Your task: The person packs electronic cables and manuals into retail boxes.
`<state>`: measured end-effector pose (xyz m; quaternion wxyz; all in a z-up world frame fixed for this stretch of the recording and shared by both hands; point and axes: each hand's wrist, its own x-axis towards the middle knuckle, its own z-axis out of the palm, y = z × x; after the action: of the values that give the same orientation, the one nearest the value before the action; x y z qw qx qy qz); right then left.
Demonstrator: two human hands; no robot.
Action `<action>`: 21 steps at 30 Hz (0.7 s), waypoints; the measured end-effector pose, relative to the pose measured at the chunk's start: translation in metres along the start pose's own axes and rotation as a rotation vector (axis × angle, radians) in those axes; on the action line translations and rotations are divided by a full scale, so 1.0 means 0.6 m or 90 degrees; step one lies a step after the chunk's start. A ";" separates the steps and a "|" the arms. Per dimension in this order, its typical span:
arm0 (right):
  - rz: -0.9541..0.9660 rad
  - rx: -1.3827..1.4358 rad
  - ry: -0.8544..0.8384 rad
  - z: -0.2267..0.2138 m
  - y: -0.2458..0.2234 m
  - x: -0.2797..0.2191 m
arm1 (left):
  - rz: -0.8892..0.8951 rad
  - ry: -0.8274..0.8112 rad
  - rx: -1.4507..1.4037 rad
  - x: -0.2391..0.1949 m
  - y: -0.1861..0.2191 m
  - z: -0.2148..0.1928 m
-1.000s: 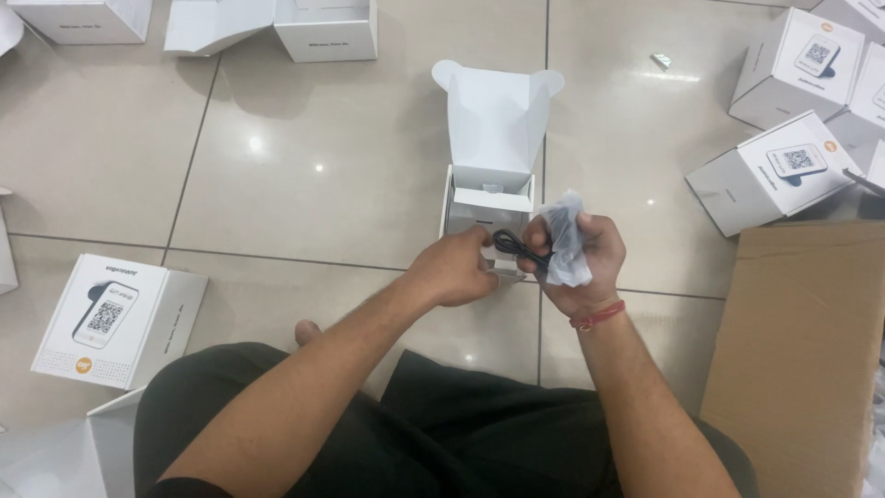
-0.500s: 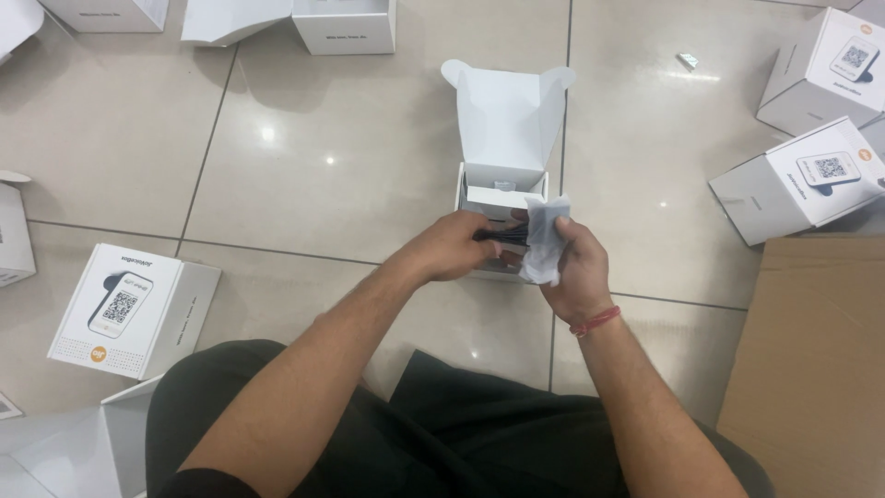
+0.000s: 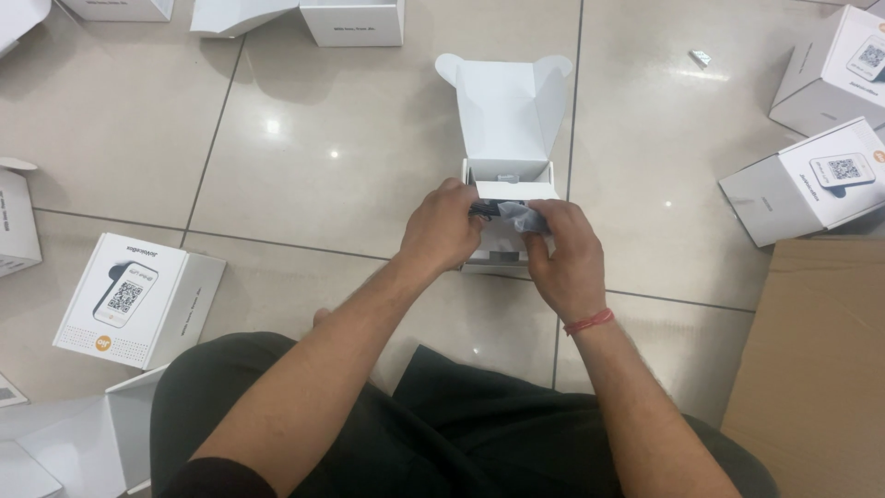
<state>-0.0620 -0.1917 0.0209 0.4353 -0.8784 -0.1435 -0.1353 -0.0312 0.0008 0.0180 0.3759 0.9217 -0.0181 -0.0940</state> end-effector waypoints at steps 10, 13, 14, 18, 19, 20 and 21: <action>-0.109 -0.266 -0.012 -0.005 -0.001 0.008 | 0.055 0.073 0.091 -0.009 -0.003 0.037; -0.111 -0.291 -0.006 -0.005 0.009 0.008 | 0.059 0.097 0.080 -0.010 -0.004 0.055; -0.103 -0.294 -0.018 -0.004 0.015 0.008 | 0.062 0.110 0.076 -0.011 -0.004 0.062; -0.095 -0.269 -0.047 -0.003 0.017 0.008 | 0.053 0.110 0.072 -0.010 0.000 0.064; -0.091 -0.260 -0.058 -0.003 0.017 0.009 | 0.044 0.097 0.078 -0.010 0.001 0.062; -0.086 -0.252 -0.070 -0.003 0.017 0.008 | 0.035 0.082 0.084 -0.011 0.003 0.060; -0.085 -0.251 -0.070 -0.001 0.016 0.009 | 0.034 0.082 0.084 -0.009 0.004 0.056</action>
<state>-0.0536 -0.1971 0.0165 0.2363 -0.9412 -0.1958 -0.1411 -0.0429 -0.0233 -0.0029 0.3170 0.9478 -0.0250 -0.0231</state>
